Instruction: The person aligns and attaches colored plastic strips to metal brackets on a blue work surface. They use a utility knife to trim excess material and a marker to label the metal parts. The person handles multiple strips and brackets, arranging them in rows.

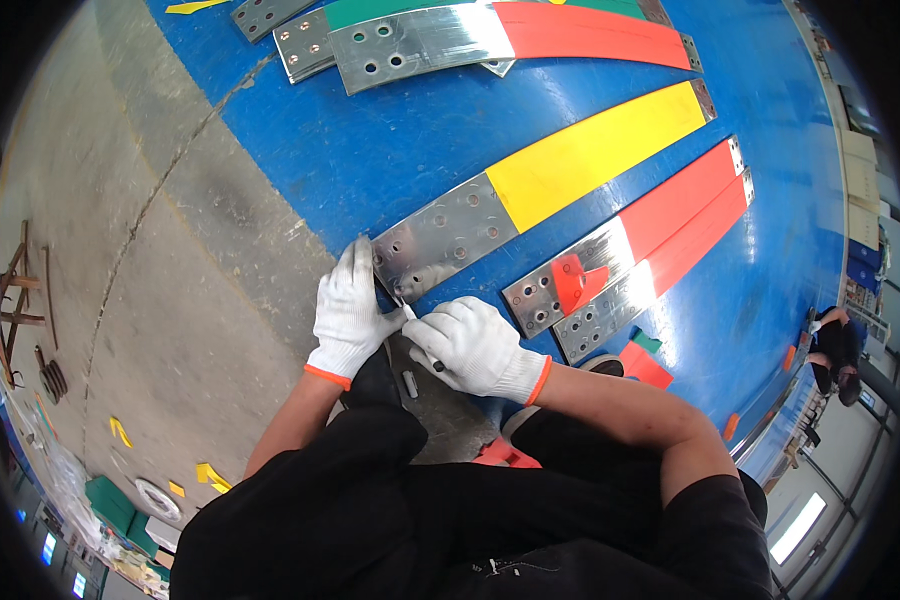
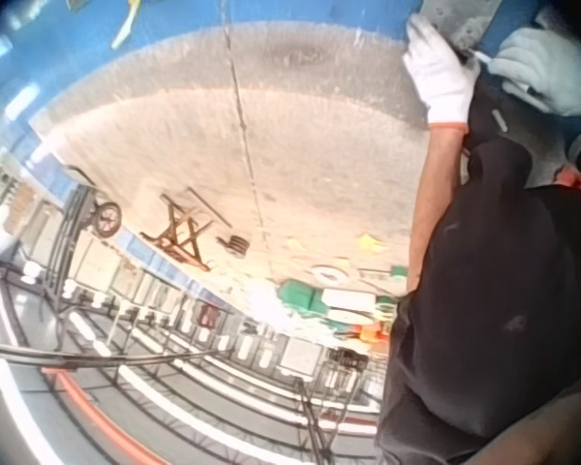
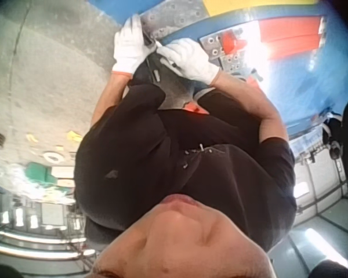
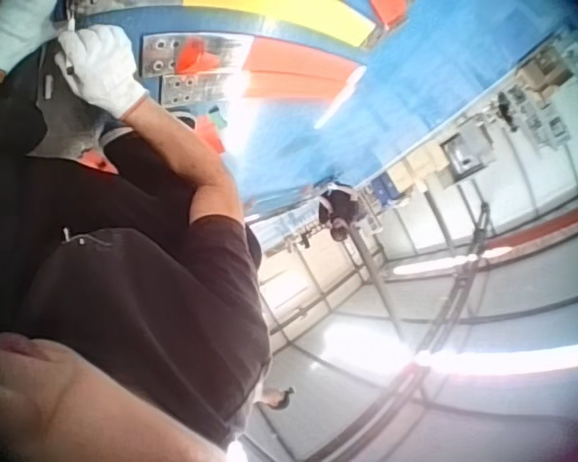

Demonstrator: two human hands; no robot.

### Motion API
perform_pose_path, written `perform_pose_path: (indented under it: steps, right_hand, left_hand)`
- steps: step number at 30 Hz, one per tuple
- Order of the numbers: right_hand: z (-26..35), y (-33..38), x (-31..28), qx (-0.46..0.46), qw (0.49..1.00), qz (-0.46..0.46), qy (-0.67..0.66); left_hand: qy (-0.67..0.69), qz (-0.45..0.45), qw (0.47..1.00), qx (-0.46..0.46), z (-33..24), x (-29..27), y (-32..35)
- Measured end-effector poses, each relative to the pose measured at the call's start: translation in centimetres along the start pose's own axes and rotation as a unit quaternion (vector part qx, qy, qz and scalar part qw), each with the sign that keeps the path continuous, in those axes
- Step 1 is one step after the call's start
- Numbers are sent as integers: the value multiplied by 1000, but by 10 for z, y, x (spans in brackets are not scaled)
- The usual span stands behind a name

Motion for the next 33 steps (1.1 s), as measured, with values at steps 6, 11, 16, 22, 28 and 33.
perform_pose_path:
  steps: [6,11,16,22,28,33]
  right_hand:
    - [-11,-6,11,41,999,-7,4]
    - [-12,-25,9,125,986,-20,-104]
    - [-4,-52,3,111,992,63,14]
    - [-6,-5,1,24,999,25,-9]
    - [-22,9,-16,37,999,-30,-12]
    - [-29,8,-5,50,998,-34,-29]
  left_hand:
    - [-31,-37,999,24,-4,-1,0]
    - [-44,-41,997,46,0,2,-1]
    - [-57,-48,996,43,6,8,1]
    - [-9,-35,999,16,-2,4,-3]
    - [-12,-36,999,16,-3,1,0]
    - [-9,-23,1000,12,-1,3,-2]
Point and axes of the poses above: each hand's wrist, its own y-axis away from the middle knuckle, its own x-axis out of the palm, z = x × y, the point moved 3 cm from there along -y, towards the middle knuckle, and after that the axes turned 1 degree about z, right-handed, at the moved point
